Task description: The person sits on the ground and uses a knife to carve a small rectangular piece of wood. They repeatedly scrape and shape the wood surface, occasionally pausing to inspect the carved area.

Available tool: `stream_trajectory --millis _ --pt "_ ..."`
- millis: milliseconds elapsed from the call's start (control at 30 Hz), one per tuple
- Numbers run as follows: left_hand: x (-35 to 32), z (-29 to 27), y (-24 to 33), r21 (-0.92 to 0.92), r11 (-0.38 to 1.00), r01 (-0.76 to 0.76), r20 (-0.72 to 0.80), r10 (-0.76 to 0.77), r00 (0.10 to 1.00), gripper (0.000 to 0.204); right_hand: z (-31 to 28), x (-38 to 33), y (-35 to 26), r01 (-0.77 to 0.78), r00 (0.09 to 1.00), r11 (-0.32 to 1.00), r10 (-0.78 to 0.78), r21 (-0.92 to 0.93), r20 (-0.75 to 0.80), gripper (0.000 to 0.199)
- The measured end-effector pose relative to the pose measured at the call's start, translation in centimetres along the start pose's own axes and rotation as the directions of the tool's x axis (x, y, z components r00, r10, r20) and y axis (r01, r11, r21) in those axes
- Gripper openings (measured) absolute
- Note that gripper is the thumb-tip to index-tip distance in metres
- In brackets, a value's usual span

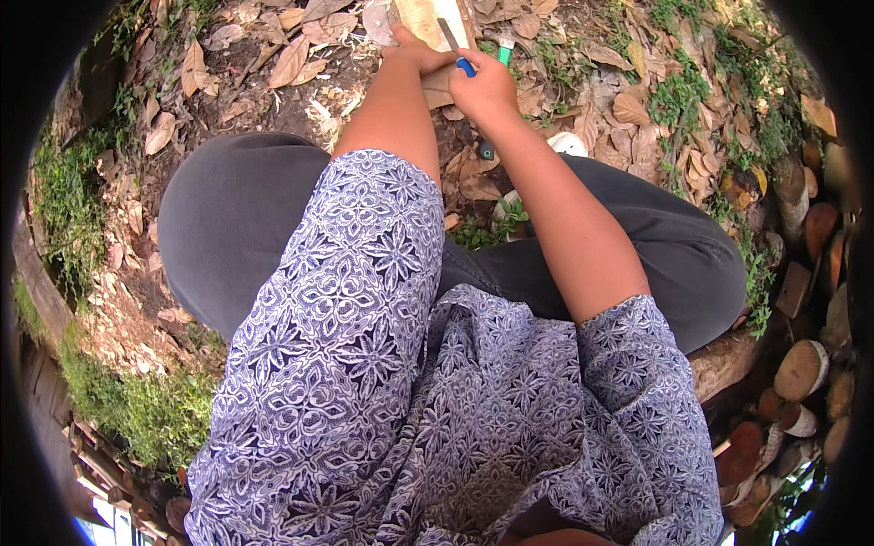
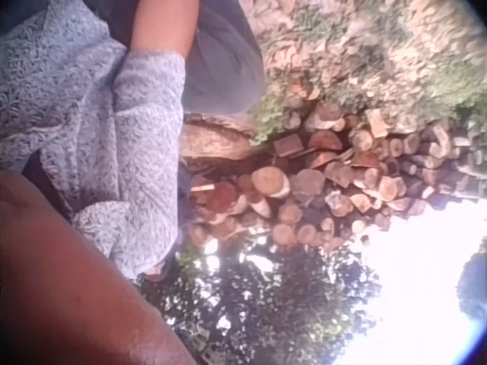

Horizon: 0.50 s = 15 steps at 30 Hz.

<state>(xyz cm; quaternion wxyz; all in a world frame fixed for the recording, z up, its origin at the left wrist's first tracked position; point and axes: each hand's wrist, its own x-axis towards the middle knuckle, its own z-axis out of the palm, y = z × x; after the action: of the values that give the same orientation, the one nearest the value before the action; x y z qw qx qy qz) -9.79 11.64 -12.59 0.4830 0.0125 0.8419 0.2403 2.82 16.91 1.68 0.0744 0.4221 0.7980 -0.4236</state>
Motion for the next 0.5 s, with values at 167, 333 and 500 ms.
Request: stream_trajectory --millis 167,333,500 --pt "-0.9 -0.5 0.5 -0.018 0.999 0.033 0.003 -0.033 0.999 0.143 1.5 0.5 1.3 0.071 0.996 0.997 -0.073 -0.034 -0.053 0.044" --pt "0.2 0.2 0.5 -0.032 0.999 0.021 0.009 -0.021 1.000 0.144 0.9 1.1 2.5 0.161 0.981 0.985 -0.167 -0.061 -0.098 0.043" --pt "3.3 1.3 -1.0 0.103 0.993 -0.053 -0.192 0.072 0.979 0.135 -0.1 1.0 2.4 0.165 0.986 0.985 -0.165 -0.047 0.006 0.043"
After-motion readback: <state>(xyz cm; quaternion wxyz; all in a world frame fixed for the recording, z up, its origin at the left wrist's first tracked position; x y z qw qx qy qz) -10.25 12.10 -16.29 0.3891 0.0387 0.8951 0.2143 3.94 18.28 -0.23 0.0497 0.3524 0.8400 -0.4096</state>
